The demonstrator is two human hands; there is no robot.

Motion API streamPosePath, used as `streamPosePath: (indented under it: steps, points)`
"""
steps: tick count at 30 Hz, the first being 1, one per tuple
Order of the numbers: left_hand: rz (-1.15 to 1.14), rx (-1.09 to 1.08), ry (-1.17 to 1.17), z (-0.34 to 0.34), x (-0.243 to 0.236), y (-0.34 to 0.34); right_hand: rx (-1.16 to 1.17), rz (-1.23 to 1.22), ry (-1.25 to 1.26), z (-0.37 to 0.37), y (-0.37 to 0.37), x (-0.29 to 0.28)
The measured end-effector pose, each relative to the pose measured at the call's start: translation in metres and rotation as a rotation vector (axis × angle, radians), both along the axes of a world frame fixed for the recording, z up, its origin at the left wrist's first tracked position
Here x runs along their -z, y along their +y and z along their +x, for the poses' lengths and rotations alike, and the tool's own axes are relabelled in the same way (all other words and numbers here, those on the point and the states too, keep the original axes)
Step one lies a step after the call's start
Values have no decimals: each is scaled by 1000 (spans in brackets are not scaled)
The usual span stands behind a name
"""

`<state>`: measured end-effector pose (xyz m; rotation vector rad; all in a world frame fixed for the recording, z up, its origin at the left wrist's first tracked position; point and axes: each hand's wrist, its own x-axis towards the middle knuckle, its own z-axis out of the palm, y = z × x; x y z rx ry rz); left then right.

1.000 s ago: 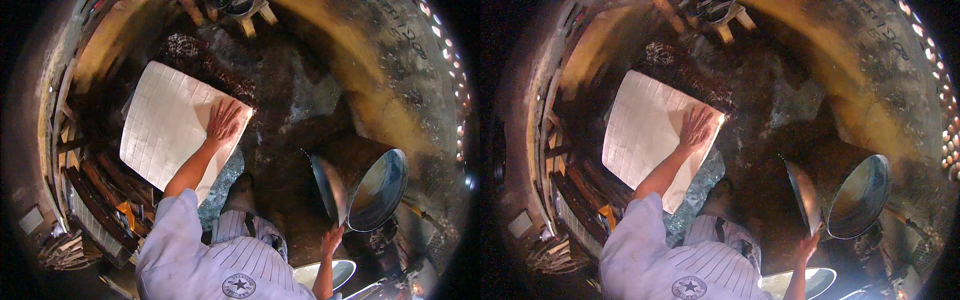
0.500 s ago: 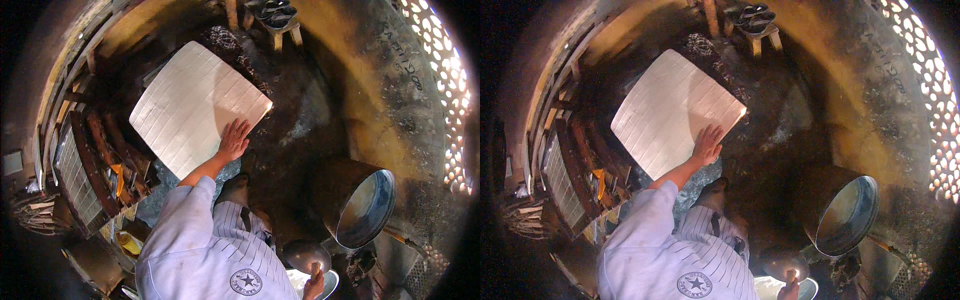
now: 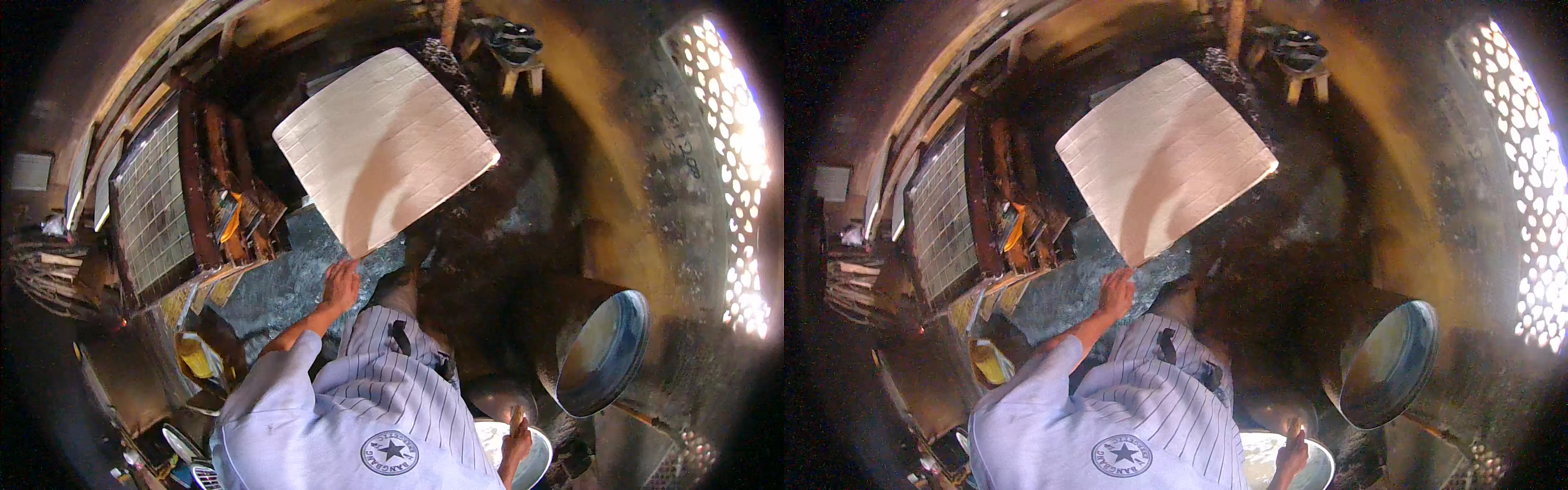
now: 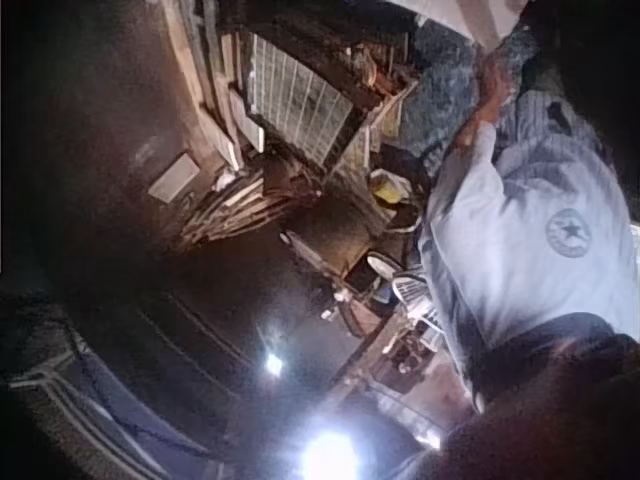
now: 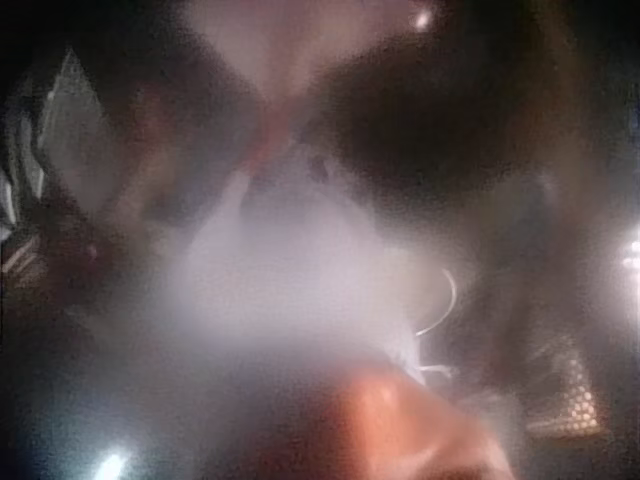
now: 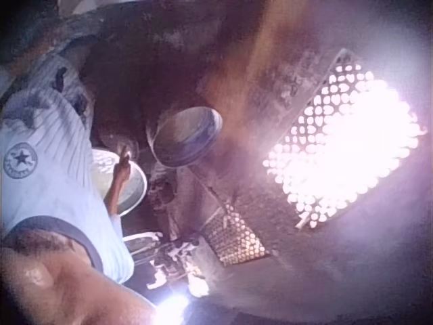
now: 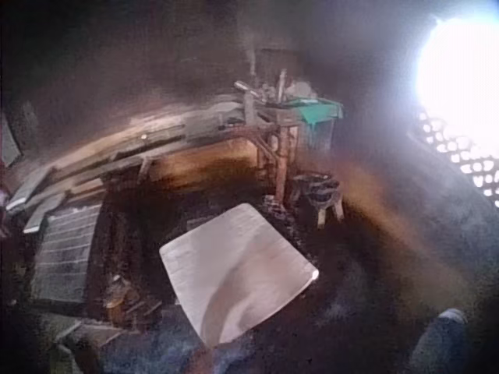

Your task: The person scoops a liquid slurry from a large metal basin using a ladle and pours it onto a rectangular mesh screen. They smooth the wet sheet with their hands, lift the screen, and place the formed sheet onto a drying rack. The person repeats this process, handling the screen and slurry to produce multiple sheets.

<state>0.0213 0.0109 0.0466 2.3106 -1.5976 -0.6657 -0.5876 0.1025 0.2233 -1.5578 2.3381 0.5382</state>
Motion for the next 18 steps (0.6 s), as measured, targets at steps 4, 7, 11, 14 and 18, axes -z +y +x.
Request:
streamPosePath:
  steps: [4,7,11,14,18]
  points:
    - [-211,-680,393,38,81,6,-28,209,-166,2,-31,-5]
    - [-135,-1414,1083,53,57,-44,-155,489,84,35,-106,-5]
    - [-251,-1531,1472,48,59,-88,-74,-78,-615,163,-232,62]
    - [-291,-1561,1517,34,64,-110,-265,-249,-803,332,-319,105]
    - [-237,-1545,1541,28,83,-96,-901,-258,-698,532,-385,117]
